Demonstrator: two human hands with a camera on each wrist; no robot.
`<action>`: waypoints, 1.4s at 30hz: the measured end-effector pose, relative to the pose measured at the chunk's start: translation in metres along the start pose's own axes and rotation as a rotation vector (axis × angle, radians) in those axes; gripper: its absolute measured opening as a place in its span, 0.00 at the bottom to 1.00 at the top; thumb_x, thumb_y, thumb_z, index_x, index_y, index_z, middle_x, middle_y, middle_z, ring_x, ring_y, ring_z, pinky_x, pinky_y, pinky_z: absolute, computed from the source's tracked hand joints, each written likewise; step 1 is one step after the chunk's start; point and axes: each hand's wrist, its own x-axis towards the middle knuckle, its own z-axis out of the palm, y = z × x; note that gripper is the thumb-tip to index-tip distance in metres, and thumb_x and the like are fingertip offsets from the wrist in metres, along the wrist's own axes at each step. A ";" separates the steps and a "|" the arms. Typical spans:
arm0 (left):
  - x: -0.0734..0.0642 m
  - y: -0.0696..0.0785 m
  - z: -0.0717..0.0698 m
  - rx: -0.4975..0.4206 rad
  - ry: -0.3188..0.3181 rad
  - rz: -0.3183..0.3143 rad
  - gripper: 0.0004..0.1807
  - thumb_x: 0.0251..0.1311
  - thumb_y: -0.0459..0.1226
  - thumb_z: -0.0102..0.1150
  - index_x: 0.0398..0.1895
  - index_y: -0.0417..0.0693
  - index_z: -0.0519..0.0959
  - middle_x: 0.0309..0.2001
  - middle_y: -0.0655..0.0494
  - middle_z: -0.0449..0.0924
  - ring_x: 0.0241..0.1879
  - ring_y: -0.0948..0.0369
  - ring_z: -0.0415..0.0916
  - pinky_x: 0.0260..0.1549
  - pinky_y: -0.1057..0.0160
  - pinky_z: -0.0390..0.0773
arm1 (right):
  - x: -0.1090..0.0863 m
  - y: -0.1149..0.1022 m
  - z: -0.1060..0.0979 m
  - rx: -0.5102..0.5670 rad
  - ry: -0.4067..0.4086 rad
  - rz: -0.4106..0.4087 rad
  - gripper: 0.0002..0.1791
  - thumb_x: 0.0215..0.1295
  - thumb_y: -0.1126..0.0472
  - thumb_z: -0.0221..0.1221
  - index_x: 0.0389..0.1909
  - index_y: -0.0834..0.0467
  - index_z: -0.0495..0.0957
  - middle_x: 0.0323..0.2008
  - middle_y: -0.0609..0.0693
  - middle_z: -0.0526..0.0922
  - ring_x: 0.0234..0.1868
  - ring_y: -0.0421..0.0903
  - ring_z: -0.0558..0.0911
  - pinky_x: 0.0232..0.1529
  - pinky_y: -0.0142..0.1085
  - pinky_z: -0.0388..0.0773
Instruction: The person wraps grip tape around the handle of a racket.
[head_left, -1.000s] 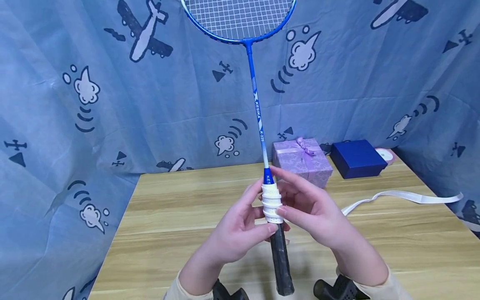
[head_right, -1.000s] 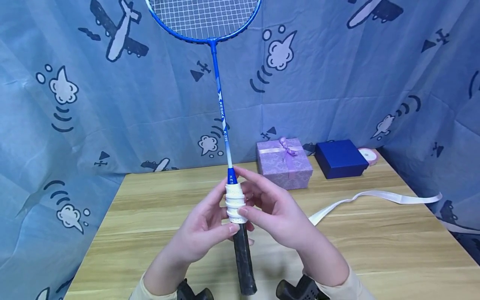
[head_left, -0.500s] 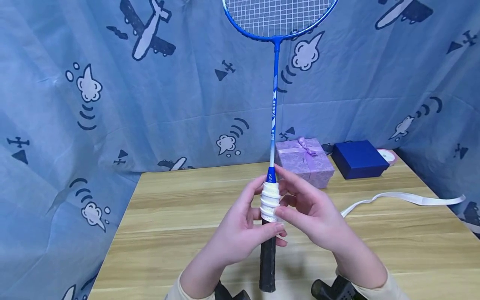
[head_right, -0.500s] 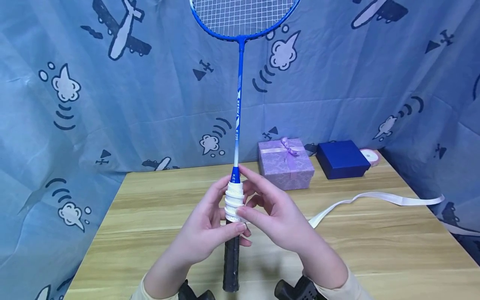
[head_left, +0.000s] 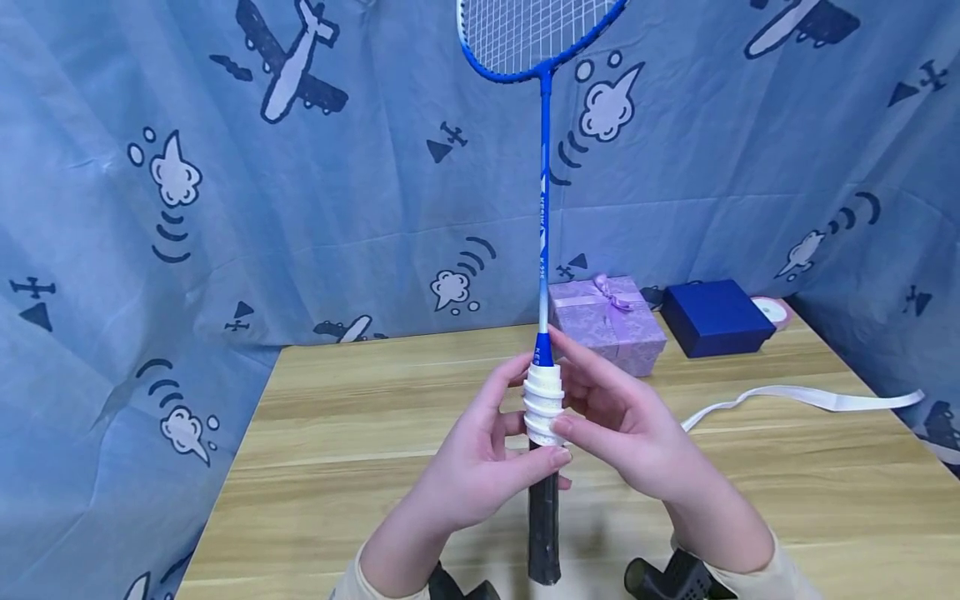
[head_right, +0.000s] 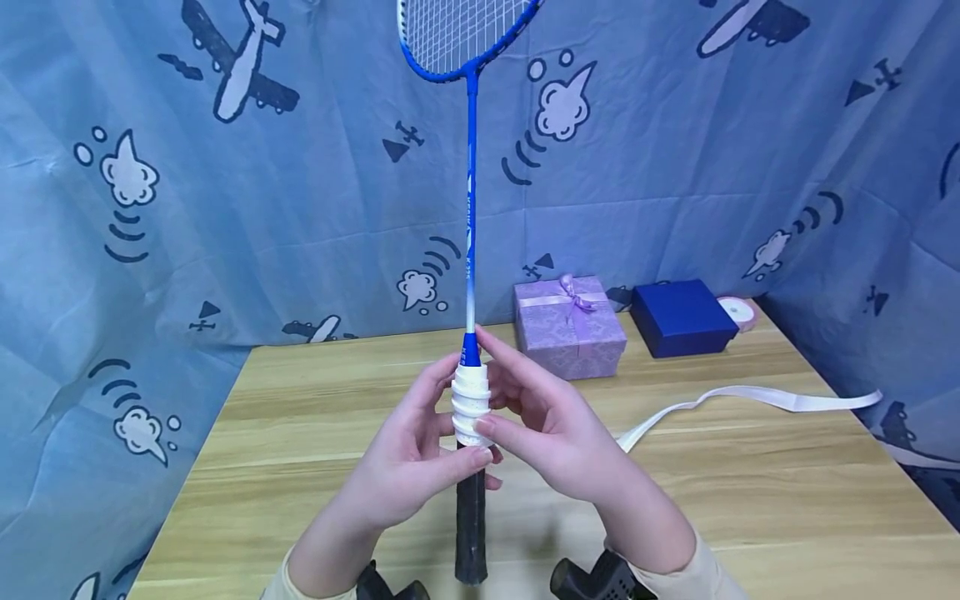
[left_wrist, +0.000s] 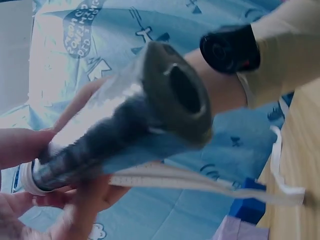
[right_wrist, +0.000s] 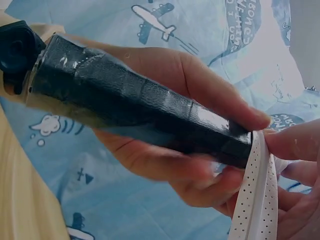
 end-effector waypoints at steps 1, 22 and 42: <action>0.000 0.001 0.000 0.058 0.037 -0.027 0.46 0.62 0.21 0.64 0.78 0.63 0.59 0.67 0.46 0.60 0.45 0.55 0.83 0.36 0.52 0.90 | 0.000 0.000 0.001 -0.019 0.016 0.011 0.41 0.67 0.83 0.54 0.79 0.68 0.52 0.58 0.52 0.80 0.55 0.45 0.82 0.54 0.33 0.84; -0.001 0.007 0.000 0.210 0.007 -0.072 0.47 0.60 0.25 0.69 0.76 0.70 0.60 0.62 0.49 0.67 0.29 0.60 0.87 0.35 0.52 0.90 | -0.004 -0.011 -0.001 -0.249 -0.020 0.103 0.47 0.60 0.83 0.62 0.80 0.65 0.55 0.53 0.52 0.78 0.50 0.45 0.82 0.54 0.31 0.82; -0.002 0.005 -0.001 0.143 -0.032 -0.051 0.45 0.62 0.24 0.66 0.77 0.65 0.60 0.63 0.44 0.66 0.33 0.58 0.88 0.35 0.50 0.90 | -0.006 -0.017 -0.010 -0.468 -0.064 0.097 0.48 0.55 0.78 0.70 0.77 0.62 0.63 0.36 0.43 0.75 0.33 0.39 0.75 0.26 0.29 0.77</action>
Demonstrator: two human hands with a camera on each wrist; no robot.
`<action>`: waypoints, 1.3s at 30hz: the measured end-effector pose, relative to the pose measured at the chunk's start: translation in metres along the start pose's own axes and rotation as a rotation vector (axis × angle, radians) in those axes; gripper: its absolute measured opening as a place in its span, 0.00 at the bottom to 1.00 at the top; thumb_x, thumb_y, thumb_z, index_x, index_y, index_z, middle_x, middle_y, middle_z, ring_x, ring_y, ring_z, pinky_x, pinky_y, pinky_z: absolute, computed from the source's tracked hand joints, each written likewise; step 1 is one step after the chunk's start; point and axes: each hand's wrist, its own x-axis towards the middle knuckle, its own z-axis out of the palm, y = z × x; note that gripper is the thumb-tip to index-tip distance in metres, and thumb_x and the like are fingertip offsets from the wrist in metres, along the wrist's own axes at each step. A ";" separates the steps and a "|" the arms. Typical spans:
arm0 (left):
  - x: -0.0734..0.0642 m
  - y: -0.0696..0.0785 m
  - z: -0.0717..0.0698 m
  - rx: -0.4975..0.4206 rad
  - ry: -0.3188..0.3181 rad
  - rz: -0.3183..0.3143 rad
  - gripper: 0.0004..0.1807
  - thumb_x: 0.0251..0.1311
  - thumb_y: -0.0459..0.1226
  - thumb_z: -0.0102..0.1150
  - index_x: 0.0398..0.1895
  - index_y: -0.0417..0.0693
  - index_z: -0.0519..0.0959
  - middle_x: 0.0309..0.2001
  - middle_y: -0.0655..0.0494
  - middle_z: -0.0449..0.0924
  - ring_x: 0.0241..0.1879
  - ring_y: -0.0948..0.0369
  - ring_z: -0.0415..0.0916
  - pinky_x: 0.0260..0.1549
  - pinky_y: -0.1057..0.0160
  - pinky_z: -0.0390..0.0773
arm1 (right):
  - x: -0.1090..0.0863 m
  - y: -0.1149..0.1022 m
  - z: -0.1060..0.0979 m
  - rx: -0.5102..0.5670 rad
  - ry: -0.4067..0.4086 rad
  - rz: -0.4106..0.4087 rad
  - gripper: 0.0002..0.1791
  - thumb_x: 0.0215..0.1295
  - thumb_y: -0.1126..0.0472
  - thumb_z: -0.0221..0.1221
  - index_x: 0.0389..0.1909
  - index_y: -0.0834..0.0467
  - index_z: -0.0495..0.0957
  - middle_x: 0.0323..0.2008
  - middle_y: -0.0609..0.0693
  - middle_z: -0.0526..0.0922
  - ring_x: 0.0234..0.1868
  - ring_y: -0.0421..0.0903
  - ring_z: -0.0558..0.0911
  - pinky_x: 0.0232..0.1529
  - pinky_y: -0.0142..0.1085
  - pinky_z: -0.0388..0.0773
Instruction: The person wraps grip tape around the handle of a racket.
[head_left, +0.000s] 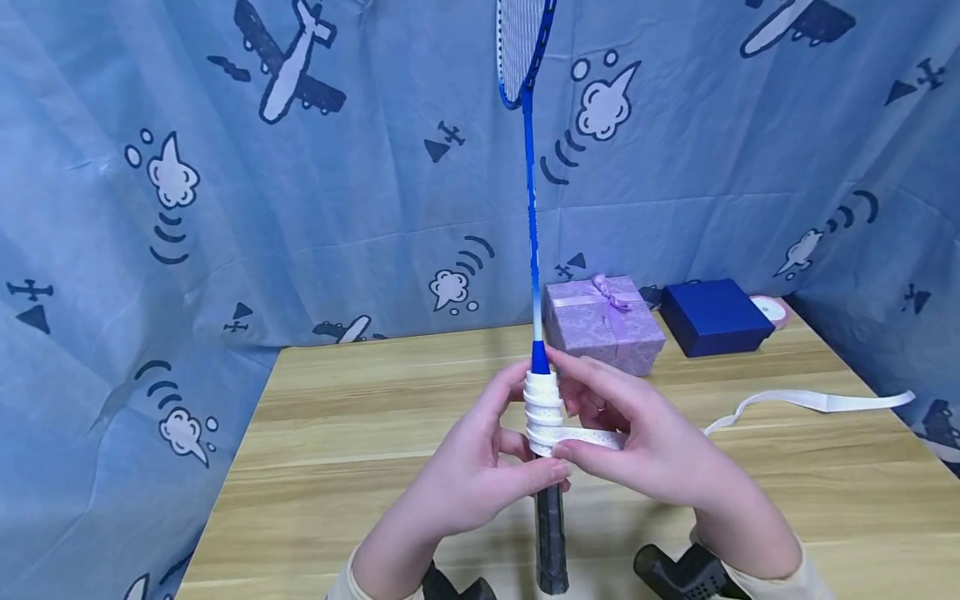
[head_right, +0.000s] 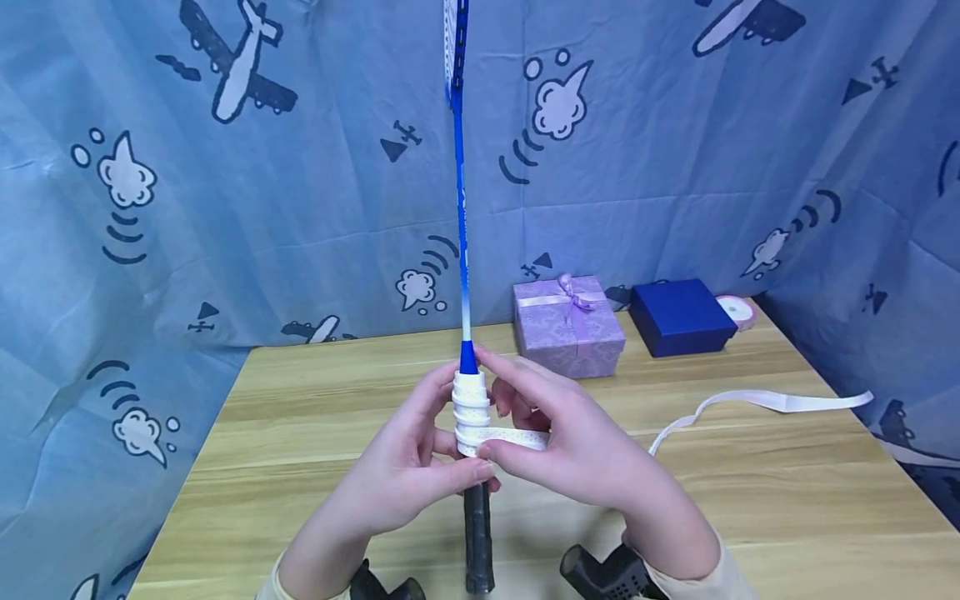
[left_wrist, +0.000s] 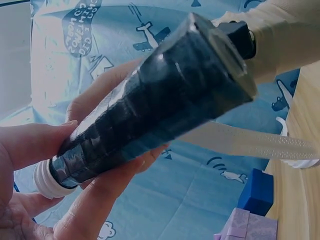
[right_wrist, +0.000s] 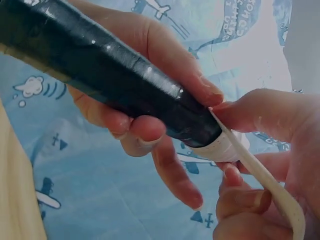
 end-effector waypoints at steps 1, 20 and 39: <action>0.000 0.000 0.000 0.002 0.002 0.001 0.45 0.62 0.24 0.66 0.76 0.65 0.60 0.63 0.44 0.66 0.33 0.58 0.88 0.35 0.50 0.90 | 0.000 -0.001 0.000 0.004 0.004 0.009 0.47 0.55 0.78 0.71 0.77 0.61 0.63 0.37 0.42 0.76 0.33 0.39 0.76 0.26 0.29 0.77; 0.001 0.000 -0.003 0.031 0.009 -0.003 0.47 0.62 0.24 0.66 0.77 0.68 0.58 0.63 0.43 0.66 0.31 0.59 0.88 0.37 0.50 0.90 | 0.000 -0.004 0.001 0.224 0.021 0.041 0.44 0.60 0.83 0.62 0.77 0.64 0.60 0.35 0.50 0.81 0.36 0.44 0.81 0.31 0.35 0.77; 0.000 -0.003 -0.004 -0.040 -0.022 0.062 0.45 0.61 0.21 0.64 0.77 0.59 0.58 0.61 0.42 0.64 0.31 0.53 0.87 0.35 0.46 0.90 | 0.001 -0.007 -0.001 0.275 0.004 0.071 0.45 0.60 0.84 0.62 0.77 0.65 0.58 0.34 0.50 0.79 0.34 0.45 0.80 0.29 0.37 0.76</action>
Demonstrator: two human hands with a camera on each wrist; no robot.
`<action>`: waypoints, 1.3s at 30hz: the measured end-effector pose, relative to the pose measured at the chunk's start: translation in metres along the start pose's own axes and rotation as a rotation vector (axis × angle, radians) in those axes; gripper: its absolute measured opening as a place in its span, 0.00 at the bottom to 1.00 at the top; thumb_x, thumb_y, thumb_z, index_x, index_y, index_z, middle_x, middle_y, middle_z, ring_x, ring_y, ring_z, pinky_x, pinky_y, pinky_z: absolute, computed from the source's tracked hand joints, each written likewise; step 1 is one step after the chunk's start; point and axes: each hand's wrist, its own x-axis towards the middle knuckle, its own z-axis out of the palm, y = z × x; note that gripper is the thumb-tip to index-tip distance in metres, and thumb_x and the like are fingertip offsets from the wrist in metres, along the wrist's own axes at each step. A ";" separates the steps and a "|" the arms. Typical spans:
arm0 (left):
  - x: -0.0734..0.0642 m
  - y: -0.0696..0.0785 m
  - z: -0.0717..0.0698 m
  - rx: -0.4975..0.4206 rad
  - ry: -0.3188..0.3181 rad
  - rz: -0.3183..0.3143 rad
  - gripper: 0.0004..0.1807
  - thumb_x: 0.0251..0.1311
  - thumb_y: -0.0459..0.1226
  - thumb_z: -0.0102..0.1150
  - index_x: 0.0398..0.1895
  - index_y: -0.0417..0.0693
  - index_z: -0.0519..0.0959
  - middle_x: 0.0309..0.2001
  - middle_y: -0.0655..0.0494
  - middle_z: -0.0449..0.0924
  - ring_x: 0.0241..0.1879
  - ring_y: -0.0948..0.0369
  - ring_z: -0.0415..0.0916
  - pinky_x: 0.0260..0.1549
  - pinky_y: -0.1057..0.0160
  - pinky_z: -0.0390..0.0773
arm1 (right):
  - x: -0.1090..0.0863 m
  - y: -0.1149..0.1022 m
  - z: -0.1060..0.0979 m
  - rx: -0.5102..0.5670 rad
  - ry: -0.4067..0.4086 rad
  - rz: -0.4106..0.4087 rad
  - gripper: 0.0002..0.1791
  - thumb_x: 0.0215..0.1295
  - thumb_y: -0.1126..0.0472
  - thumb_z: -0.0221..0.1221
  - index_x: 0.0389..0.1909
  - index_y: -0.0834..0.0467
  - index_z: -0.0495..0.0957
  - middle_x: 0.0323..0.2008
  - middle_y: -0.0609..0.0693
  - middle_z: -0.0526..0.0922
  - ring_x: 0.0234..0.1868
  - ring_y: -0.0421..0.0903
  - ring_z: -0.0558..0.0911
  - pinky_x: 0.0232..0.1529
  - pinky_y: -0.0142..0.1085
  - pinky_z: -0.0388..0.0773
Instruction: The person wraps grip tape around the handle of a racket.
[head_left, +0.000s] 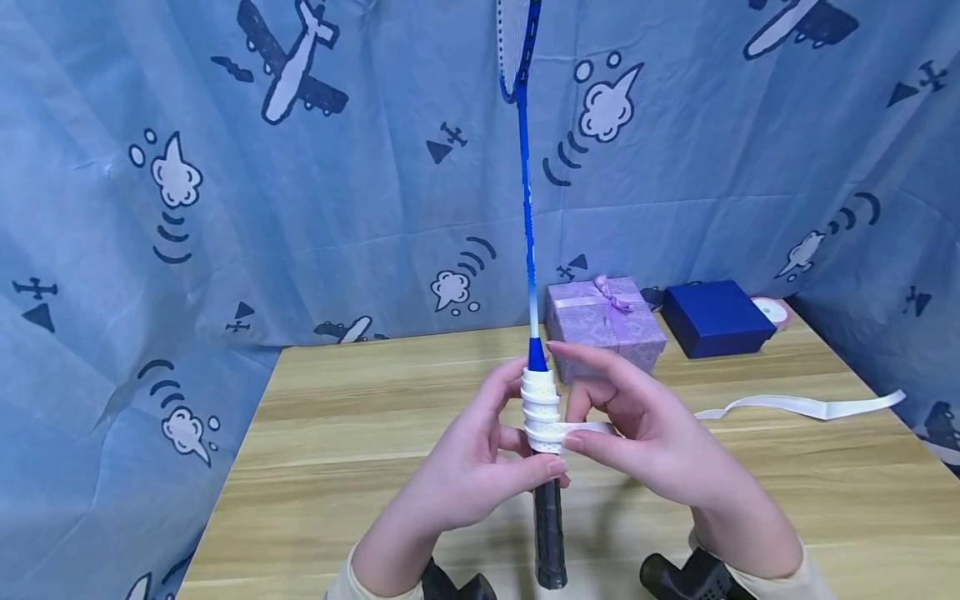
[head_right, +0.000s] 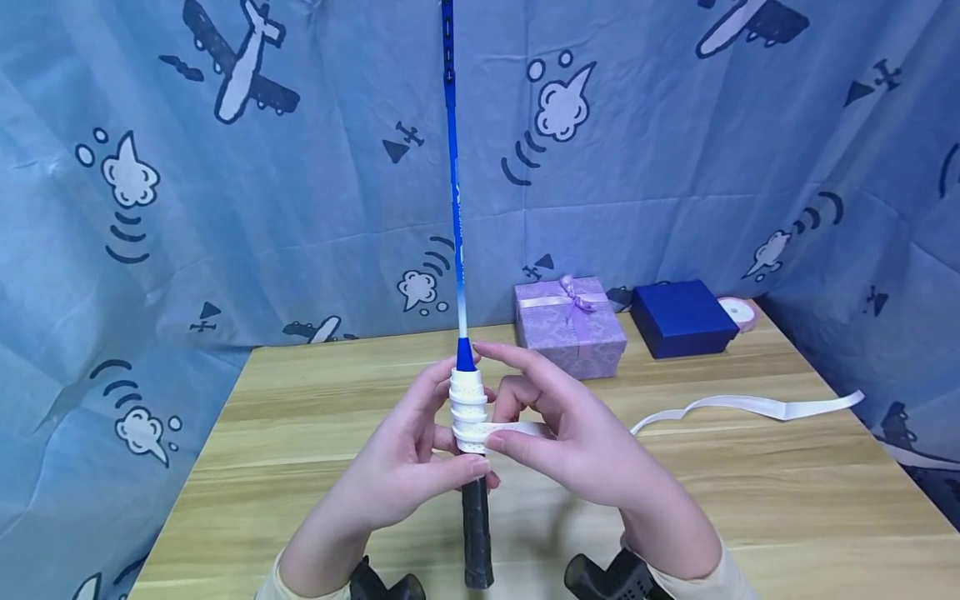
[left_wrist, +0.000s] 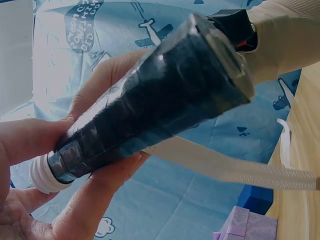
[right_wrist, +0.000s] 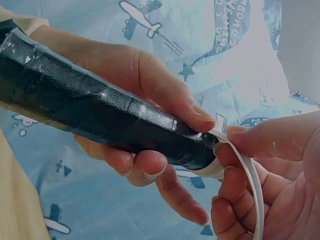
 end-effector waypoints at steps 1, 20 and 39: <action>0.000 0.000 0.000 0.004 0.002 -0.008 0.45 0.61 0.21 0.64 0.77 0.60 0.58 0.61 0.42 0.64 0.31 0.54 0.87 0.36 0.46 0.90 | 0.000 -0.001 0.000 -0.001 0.004 -0.003 0.44 0.60 0.84 0.62 0.77 0.66 0.58 0.34 0.50 0.79 0.34 0.45 0.80 0.28 0.37 0.76; 0.001 -0.004 0.001 -0.109 -0.064 0.076 0.45 0.61 0.17 0.59 0.78 0.50 0.55 0.63 0.32 0.62 0.34 0.50 0.86 0.34 0.43 0.89 | 0.003 0.008 -0.002 0.069 -0.057 0.007 0.44 0.63 0.81 0.62 0.78 0.66 0.56 0.40 0.55 0.80 0.42 0.47 0.83 0.48 0.32 0.81; 0.001 -0.003 -0.001 -0.085 -0.054 0.058 0.45 0.62 0.18 0.60 0.79 0.50 0.55 0.67 0.36 0.59 0.42 0.58 0.84 0.39 0.47 0.90 | 0.005 0.007 -0.001 0.128 -0.061 -0.003 0.43 0.63 0.83 0.60 0.78 0.67 0.56 0.50 0.55 0.80 0.49 0.47 0.83 0.45 0.34 0.86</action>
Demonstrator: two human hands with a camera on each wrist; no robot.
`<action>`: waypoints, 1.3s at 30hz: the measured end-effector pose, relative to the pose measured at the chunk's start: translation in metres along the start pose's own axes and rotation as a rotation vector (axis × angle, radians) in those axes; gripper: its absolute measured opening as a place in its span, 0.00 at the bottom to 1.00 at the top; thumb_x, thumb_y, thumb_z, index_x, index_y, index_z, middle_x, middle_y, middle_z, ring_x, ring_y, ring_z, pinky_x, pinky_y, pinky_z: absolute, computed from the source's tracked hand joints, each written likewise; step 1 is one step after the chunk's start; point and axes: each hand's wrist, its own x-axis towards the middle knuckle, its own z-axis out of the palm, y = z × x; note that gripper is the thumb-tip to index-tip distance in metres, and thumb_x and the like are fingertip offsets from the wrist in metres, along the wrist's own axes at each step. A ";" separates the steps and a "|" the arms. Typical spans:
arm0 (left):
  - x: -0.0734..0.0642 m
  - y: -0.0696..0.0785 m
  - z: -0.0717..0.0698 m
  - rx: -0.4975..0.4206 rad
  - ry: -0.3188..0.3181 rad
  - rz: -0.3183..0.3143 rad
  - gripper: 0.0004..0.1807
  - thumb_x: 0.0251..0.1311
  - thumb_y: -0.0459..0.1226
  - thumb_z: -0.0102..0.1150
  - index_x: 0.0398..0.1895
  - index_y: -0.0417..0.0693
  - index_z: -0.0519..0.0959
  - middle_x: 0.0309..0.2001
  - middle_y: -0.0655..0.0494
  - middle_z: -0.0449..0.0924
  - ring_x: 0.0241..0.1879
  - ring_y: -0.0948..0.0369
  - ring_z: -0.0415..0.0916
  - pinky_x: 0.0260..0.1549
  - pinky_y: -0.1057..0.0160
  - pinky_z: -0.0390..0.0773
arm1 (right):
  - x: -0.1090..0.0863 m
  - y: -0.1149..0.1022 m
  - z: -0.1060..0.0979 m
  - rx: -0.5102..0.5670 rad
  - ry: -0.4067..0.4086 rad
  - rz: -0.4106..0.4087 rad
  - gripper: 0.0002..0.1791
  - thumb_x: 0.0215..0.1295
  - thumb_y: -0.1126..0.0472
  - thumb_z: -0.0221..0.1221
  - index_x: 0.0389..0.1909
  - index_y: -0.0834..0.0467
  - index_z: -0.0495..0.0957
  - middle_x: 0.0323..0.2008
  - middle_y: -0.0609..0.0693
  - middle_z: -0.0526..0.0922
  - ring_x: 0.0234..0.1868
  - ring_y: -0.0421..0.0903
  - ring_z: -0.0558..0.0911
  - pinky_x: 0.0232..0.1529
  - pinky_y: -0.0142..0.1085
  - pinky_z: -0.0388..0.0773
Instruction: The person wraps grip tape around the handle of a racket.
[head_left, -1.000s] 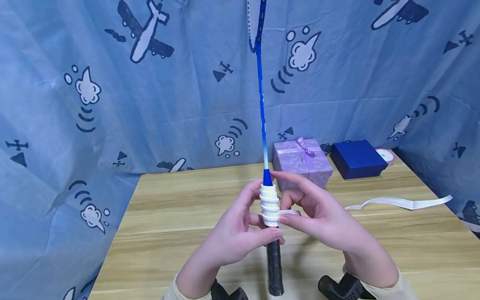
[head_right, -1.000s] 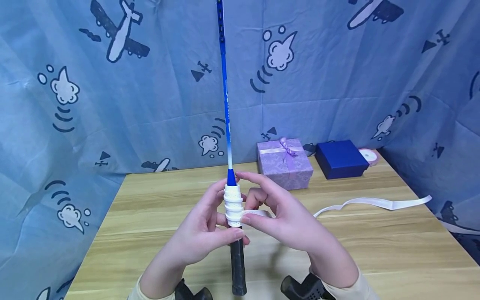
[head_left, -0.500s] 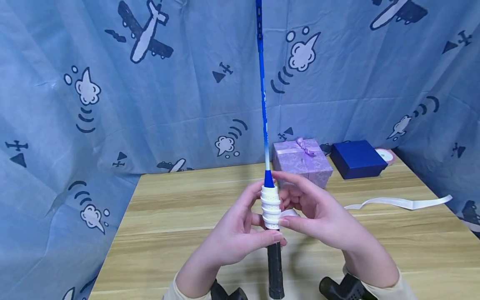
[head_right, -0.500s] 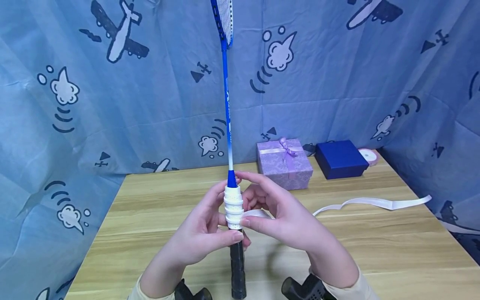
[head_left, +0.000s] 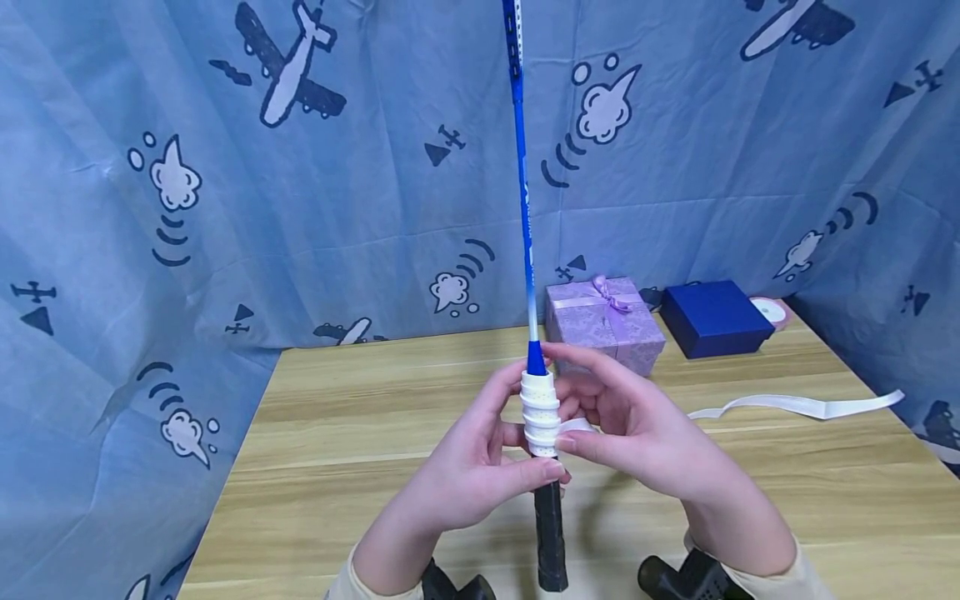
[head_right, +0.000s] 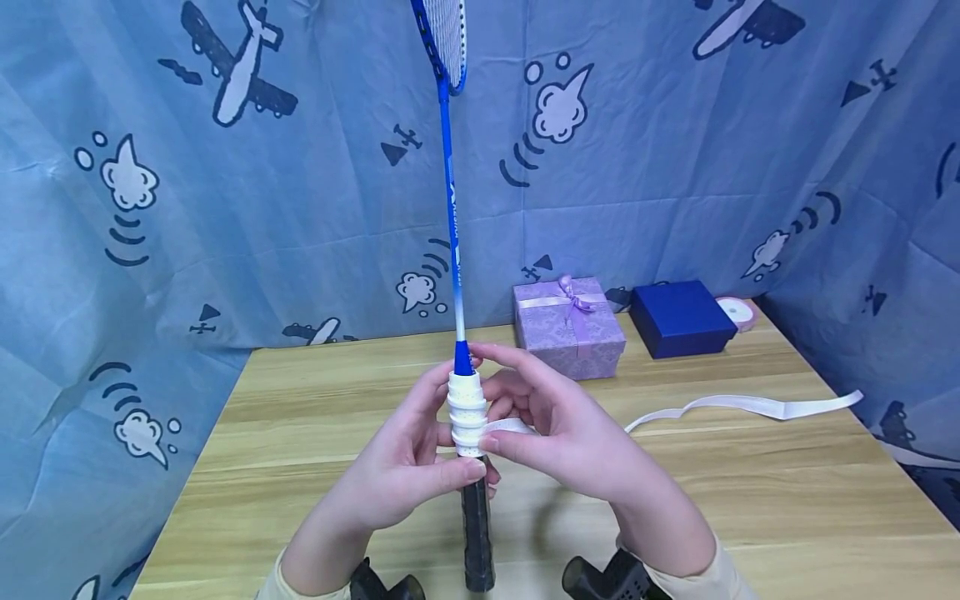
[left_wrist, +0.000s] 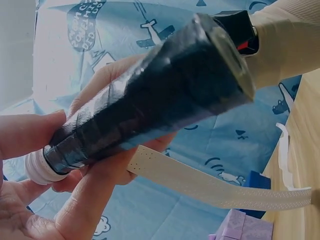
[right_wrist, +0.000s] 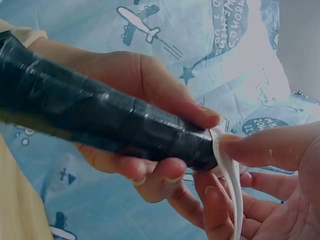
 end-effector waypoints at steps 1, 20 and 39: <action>0.000 0.000 0.000 0.013 0.005 -0.004 0.45 0.61 0.18 0.61 0.79 0.50 0.55 0.67 0.37 0.59 0.42 0.58 0.84 0.39 0.47 0.90 | 0.000 0.000 0.000 -0.005 0.007 0.002 0.43 0.62 0.83 0.60 0.77 0.66 0.57 0.50 0.55 0.80 0.49 0.47 0.83 0.45 0.34 0.85; 0.000 -0.001 0.000 0.045 0.026 -0.092 0.46 0.64 0.19 0.59 0.79 0.58 0.55 0.70 0.42 0.60 0.51 0.56 0.80 0.46 0.48 0.89 | 0.000 0.003 0.002 0.064 0.015 -0.052 0.43 0.60 0.86 0.59 0.76 0.68 0.59 0.58 0.54 0.80 0.50 0.46 0.84 0.47 0.34 0.86; 0.002 -0.005 -0.004 -0.067 -0.071 0.059 0.45 0.63 0.16 0.55 0.80 0.44 0.49 0.67 0.31 0.52 0.48 0.52 0.81 0.43 0.44 0.89 | 0.001 0.002 0.003 0.072 0.035 -0.017 0.41 0.59 0.85 0.61 0.74 0.70 0.60 0.55 0.53 0.81 0.51 0.44 0.84 0.44 0.34 0.87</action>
